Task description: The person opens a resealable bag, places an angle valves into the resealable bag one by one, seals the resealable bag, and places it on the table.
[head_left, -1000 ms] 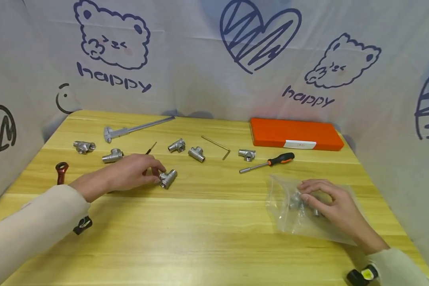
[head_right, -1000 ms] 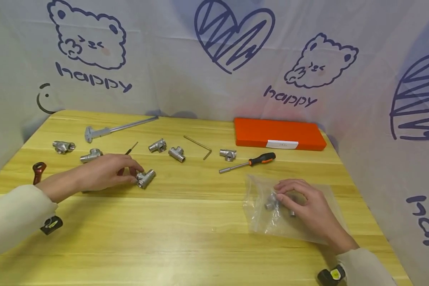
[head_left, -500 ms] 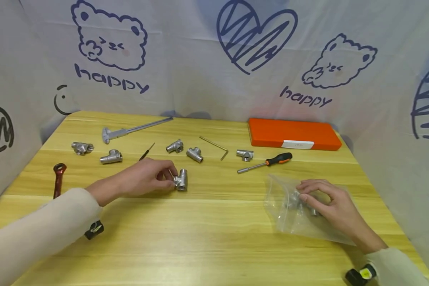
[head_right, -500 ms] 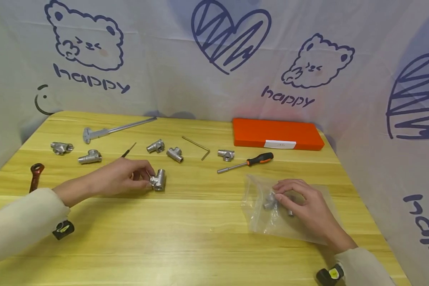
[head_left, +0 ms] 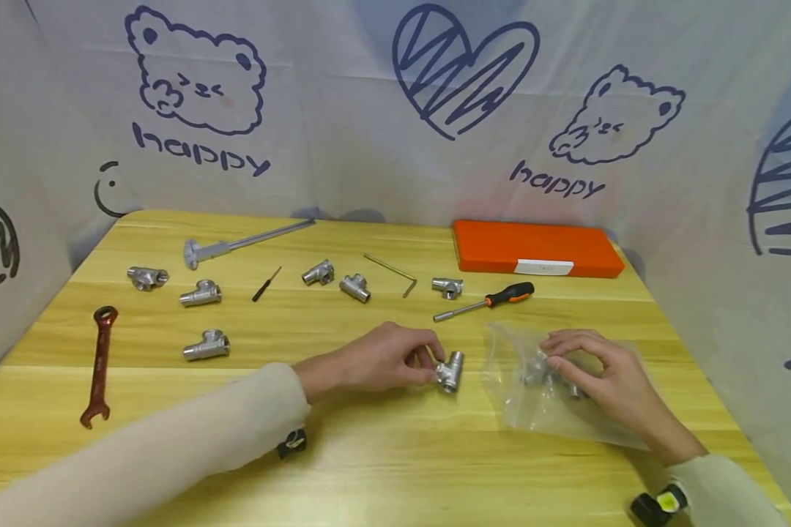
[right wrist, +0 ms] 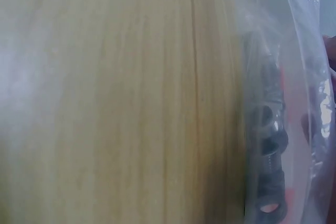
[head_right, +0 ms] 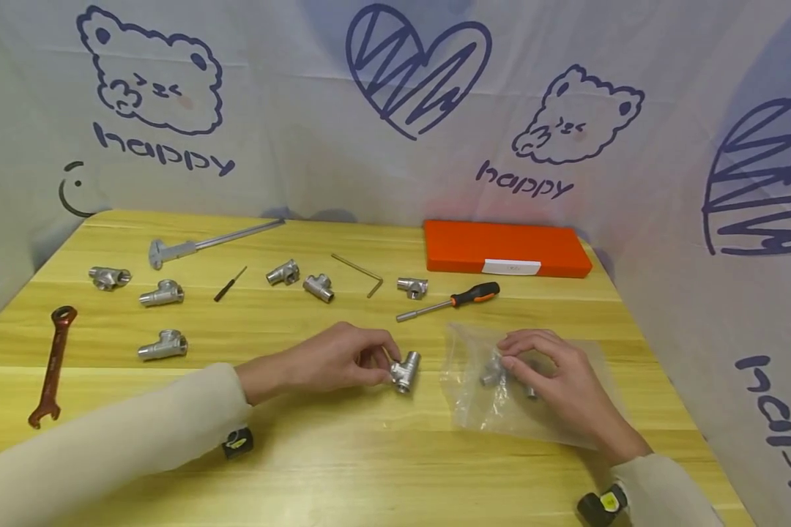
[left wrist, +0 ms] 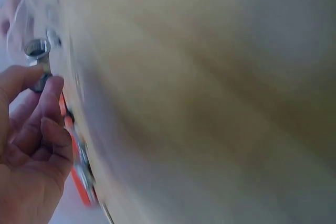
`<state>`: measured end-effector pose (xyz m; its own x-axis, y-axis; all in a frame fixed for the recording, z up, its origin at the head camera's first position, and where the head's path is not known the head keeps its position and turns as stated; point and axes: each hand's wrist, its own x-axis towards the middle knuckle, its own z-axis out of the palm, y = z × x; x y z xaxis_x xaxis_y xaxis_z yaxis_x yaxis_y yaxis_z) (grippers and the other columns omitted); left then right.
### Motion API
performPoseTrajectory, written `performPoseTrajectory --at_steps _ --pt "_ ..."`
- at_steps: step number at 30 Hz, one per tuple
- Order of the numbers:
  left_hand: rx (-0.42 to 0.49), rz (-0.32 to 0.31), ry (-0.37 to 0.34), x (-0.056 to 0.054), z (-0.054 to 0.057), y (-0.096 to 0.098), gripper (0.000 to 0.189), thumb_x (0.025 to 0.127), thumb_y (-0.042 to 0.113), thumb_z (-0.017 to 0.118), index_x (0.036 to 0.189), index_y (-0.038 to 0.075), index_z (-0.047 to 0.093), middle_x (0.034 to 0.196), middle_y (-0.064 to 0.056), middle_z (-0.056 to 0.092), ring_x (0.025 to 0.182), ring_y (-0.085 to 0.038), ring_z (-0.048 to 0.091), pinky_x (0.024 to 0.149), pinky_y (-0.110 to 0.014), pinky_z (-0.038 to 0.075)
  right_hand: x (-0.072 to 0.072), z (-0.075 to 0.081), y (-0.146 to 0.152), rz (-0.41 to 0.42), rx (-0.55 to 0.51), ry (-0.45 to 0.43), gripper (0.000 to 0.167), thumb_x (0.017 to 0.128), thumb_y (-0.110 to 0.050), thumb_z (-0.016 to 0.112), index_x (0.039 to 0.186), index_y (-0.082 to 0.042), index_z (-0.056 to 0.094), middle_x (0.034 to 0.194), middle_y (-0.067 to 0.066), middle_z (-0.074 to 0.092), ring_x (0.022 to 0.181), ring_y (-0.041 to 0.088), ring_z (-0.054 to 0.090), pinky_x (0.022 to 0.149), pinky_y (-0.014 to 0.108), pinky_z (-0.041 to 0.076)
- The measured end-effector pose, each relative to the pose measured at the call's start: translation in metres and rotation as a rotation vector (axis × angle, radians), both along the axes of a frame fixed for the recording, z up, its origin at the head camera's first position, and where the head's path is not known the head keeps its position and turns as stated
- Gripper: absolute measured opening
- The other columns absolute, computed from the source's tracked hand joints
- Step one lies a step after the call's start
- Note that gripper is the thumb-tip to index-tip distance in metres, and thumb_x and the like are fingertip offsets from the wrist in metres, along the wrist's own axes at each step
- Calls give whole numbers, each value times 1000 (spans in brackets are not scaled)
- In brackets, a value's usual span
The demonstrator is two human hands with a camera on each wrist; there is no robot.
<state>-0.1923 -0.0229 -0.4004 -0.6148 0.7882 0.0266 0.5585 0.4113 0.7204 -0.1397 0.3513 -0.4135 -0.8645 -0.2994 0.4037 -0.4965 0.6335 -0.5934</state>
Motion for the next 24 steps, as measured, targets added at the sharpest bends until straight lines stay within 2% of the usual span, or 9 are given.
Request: performPoseTrajectory --at_steps 7,10,15,17,21,22,24 --pt "-42 3 19 4 -3 70 24 105 18 74 128 12 73 113 -1 83 97 -5 74 89 -17 56 -1 0 0 4 -4 -12 32 93 6 81 104 -24 78 122 0 80 126 -6 64 110 7 42" --pt "-80 28 34 4 -2 91 25 106 21 74 128 12 72 115 0 82 99 -5 74 88 -15 56 -1 1 -2 8 -7 -17 32 93 6 81 104 -23 78 122 0 79 126 -5 63 111 7 42" --pt "-103 71 77 5 -1 119 30 105 21 74 134 14 72 110 4 80 93 -4 71 82 -15 55 -1 5 -3 5 -13 -15 29 94 6 80 103 -22 79 120 2 80 125 -6 63 110 7 42" --pt "-88 47 101 3 -3 127 32 106 22 73 138 15 72 119 4 80 102 -4 72 90 -16 56 -2 5 -3 2 -9 -10 30 93 7 81 103 -22 78 120 2 80 124 -6 63 110 6 42" --pt "-57 -25 85 1 -5 130 36 109 21 69 144 19 70 140 5 75 126 -8 70 109 -21 52 -2 3 -1 4 -7 -6 34 92 8 81 104 -23 77 121 1 80 125 -5 64 110 7 43" --pt "-57 -42 81 0 -4 127 34 110 22 67 144 19 70 142 5 74 129 -8 69 111 -21 51 -2 2 0 3 -6 -8 34 92 8 81 104 -23 77 121 1 80 125 -5 64 110 7 43" --pt "-61 -45 56 -1 0 118 32 110 20 67 141 17 72 138 4 76 125 -8 71 108 -20 52 -1 3 0 -3 -10 -19 32 93 7 81 104 -23 78 121 1 79 125 -5 64 111 7 42"
